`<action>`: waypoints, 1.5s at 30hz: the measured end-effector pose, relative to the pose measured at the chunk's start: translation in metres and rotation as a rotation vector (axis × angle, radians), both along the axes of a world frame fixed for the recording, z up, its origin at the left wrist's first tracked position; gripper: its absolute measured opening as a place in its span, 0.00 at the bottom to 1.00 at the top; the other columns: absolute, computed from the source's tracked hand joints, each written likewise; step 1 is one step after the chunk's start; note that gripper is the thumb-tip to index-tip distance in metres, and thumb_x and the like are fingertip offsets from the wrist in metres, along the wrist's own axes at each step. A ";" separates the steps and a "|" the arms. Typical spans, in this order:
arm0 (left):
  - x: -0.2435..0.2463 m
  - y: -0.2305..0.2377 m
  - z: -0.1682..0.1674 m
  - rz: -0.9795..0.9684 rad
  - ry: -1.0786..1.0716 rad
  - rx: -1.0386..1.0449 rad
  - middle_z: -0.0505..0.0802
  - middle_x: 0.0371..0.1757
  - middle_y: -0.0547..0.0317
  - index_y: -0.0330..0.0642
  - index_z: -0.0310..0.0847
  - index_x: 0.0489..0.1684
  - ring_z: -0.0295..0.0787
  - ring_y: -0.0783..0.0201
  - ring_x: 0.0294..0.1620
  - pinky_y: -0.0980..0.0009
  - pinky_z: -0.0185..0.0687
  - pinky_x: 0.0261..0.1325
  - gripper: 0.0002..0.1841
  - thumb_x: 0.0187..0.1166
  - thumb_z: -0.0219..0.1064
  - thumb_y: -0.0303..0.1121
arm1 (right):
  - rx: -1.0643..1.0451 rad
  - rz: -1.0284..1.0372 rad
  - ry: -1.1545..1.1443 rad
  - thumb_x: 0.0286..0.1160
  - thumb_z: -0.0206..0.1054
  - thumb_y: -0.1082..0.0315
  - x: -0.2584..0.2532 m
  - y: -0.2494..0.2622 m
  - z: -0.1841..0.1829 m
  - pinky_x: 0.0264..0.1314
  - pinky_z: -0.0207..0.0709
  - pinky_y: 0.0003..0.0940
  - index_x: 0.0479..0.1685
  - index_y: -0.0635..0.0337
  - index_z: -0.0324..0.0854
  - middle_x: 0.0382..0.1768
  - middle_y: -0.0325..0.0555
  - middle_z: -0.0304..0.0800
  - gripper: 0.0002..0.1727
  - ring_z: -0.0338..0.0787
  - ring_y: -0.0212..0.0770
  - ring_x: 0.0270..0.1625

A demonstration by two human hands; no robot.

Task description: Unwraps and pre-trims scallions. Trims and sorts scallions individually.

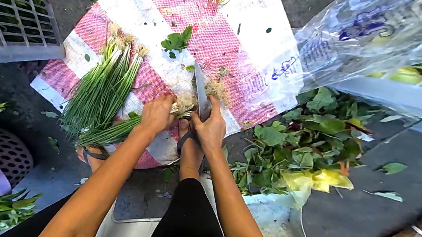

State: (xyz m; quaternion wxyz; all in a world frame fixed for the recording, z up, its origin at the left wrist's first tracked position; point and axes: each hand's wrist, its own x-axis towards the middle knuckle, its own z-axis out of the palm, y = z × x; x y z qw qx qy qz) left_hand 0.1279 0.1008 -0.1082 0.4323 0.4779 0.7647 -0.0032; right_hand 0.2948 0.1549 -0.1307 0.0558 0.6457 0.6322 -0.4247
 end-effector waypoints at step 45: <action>-0.032 0.016 0.048 -0.212 -0.206 0.318 0.91 0.44 0.41 0.30 0.82 0.55 0.92 0.45 0.46 0.47 0.85 0.48 0.15 0.88 0.55 0.34 | -0.128 0.182 0.612 0.73 0.59 0.26 -0.019 0.030 0.049 0.60 0.82 0.45 0.98 0.39 0.46 0.74 0.50 0.80 0.53 0.86 0.40 0.63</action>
